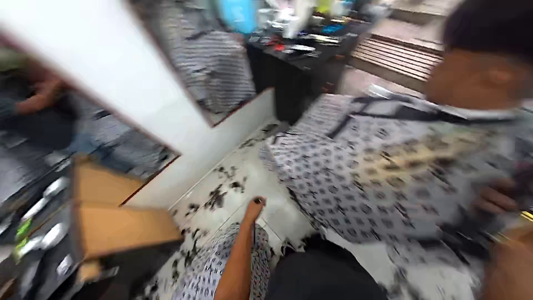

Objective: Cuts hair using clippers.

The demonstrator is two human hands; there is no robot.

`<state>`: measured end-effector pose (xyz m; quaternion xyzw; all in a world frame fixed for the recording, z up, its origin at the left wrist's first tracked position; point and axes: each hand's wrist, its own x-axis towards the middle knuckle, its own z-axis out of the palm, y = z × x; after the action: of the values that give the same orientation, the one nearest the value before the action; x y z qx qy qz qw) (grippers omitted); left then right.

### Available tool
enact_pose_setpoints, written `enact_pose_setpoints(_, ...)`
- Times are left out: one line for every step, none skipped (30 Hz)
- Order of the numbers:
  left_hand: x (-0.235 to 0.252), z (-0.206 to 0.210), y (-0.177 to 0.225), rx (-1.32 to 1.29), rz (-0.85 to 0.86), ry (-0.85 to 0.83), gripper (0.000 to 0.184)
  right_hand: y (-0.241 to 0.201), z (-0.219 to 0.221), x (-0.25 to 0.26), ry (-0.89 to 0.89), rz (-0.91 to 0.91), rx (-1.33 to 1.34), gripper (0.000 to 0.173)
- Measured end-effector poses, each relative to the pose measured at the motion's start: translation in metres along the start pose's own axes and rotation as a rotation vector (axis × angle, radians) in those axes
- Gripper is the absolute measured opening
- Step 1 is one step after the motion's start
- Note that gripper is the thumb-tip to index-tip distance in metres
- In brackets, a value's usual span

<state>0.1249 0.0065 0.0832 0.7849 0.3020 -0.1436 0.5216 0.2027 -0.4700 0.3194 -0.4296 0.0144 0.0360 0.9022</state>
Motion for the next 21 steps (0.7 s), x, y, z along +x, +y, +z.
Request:
enact_pose_setpoints(0.01, 0.005, 0.037, -0.042, 0.099, -0.023, 0.037, 0.01, -0.01, 0.005, 0.031, -0.035, -0.062, 0.024)
enact_pose_setpoints(0.017, 0.015, 0.072, -0.079, 0.184, -0.05, 0.036, 0.017, -0.008, 0.007, 0.116, -0.065, -0.13, 0.026)
enact_pose_setpoints(0.022, 0.027, 0.105, -0.111, 0.272, -0.072, 0.034, 0.023, -0.006, 0.009, 0.185, -0.082, -0.159, 0.028)
enact_pose_setpoints(0.025, 0.041, 0.136, -0.133, 0.356, -0.092, 0.03, 0.027, -0.005, 0.011, 0.215, -0.084, -0.169, 0.032)
enact_pose_setpoints(0.024, 0.055, 0.165, -0.142, 0.434, -0.114, 0.028, 0.029, -0.004, 0.014, 0.228, -0.079, -0.173, 0.036)
enact_pose_setpoints(0.021, 0.067, 0.192, -0.14, 0.515, -0.136, 0.026, 0.031, -0.005, 0.016, 0.234, -0.069, -0.18, 0.042)
enact_pose_setpoints(0.016, 0.079, 0.217, -0.124, 0.603, -0.164, 0.025, 0.033, -0.006, 0.018, 0.238, -0.069, -0.187, 0.046)
enact_pose_setpoints(0.011, 0.09, 0.24, -0.115, 0.698, -0.197, 0.025, 0.035, -0.007, 0.019, 0.248, -0.074, -0.2, 0.048)
enact_pose_setpoints(0.006, 0.102, 0.263, -0.122, 0.793, -0.224, 0.023, 0.035, -0.008, 0.021, 0.255, -0.087, -0.209, 0.049)
enact_pose_setpoints(0.002, 0.113, 0.285, -0.137, 0.873, -0.244, 0.023, 0.035, -0.01, 0.024, 0.258, -0.108, -0.219, 0.049)
enact_pose_setpoints(-0.002, 0.124, 0.306, -0.153, 0.948, -0.253, 0.023, 0.035, -0.012, 0.026, 0.26, -0.124, -0.221, 0.048)
enact_pose_setpoints(-0.004, 0.134, 0.324, -0.178, 1.019, -0.262, 0.023, 0.034, -0.014, 0.029, 0.264, -0.135, -0.217, 0.048)
enact_pose_setpoints(-0.005, 0.144, 0.341, -0.207, 1.084, -0.268, 0.024, 0.035, -0.015, 0.031, 0.269, -0.142, -0.213, 0.046)
enact_pose_setpoints(-0.005, 0.153, 0.356, -0.237, 1.134, -0.273, 0.024, 0.036, -0.015, 0.033, 0.276, -0.142, -0.212, 0.044)
enact_pose_setpoints(-0.004, 0.163, 0.371, -0.267, 1.177, -0.277, 0.024, 0.037, -0.015, 0.035, 0.281, -0.141, -0.213, 0.044)
enact_pose_setpoints(-0.003, 0.171, 0.385, -0.296, 1.208, -0.283, 0.025, 0.036, -0.013, 0.038, 0.287, -0.144, -0.217, 0.044)
enact_pose_setpoints(-0.002, 0.179, 0.399, -0.326, 1.228, -0.29, 0.025, 0.036, -0.009, 0.042, 0.298, -0.145, -0.23, 0.043)
enact_pose_setpoints(-0.001, 0.187, 0.411, -0.357, 1.245, -0.297, 0.027, 0.036, -0.007, 0.045, 0.307, -0.145, -0.247, 0.043)
enact_pose_setpoints(0.0, 0.196, 0.421, -0.398, 1.258, -0.304, 0.028, 0.038, -0.004, 0.048, 0.317, -0.142, -0.271, 0.045)
enact_pose_setpoints(0.002, 0.204, 0.429, -0.443, 1.264, -0.309, 0.027, 0.04, 0.001, 0.05, 0.329, -0.135, -0.289, 0.045)
enact_pose_setpoints(0.003, 0.211, 0.437, -0.478, 1.258, -0.312, 0.028, 0.042, 0.008, 0.055, 0.353, -0.127, -0.298, 0.045)
